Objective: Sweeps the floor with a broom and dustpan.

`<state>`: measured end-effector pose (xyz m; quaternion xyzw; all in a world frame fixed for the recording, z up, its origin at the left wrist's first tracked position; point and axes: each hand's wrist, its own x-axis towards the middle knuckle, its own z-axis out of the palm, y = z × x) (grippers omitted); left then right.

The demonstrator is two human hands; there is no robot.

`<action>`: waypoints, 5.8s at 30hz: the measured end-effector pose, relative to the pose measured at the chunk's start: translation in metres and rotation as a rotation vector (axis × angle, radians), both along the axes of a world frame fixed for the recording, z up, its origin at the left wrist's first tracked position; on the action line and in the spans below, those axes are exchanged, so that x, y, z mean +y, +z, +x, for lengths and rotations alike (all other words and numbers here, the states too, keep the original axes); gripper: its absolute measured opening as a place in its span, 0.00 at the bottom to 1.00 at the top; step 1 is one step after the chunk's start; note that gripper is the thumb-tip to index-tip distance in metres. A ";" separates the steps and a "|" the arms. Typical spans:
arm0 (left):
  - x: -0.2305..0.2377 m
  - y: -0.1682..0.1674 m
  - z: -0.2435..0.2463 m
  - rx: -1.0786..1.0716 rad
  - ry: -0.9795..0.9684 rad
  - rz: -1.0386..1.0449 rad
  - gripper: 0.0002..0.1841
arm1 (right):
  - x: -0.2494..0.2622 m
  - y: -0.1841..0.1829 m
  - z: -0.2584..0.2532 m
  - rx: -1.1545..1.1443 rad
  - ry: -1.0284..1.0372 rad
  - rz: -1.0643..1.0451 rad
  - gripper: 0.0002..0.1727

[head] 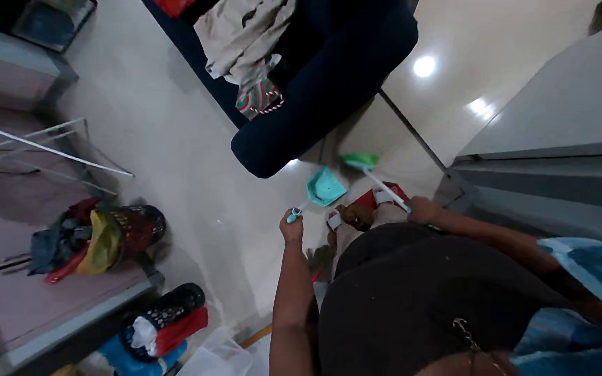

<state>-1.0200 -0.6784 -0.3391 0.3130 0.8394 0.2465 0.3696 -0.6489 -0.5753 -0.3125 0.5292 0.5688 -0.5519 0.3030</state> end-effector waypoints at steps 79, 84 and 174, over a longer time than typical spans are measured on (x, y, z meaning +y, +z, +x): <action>-0.185 0.007 -0.204 0.017 0.096 0.144 0.10 | -0.057 0.001 -0.042 -0.247 -0.589 0.379 0.20; -0.194 -0.001 -0.219 0.043 0.281 0.120 0.10 | -0.020 -0.047 -0.144 -0.255 -0.359 0.339 0.18; -0.272 0.112 -0.092 0.186 2.244 0.895 0.11 | 0.040 -0.045 -0.725 0.067 1.116 0.102 0.19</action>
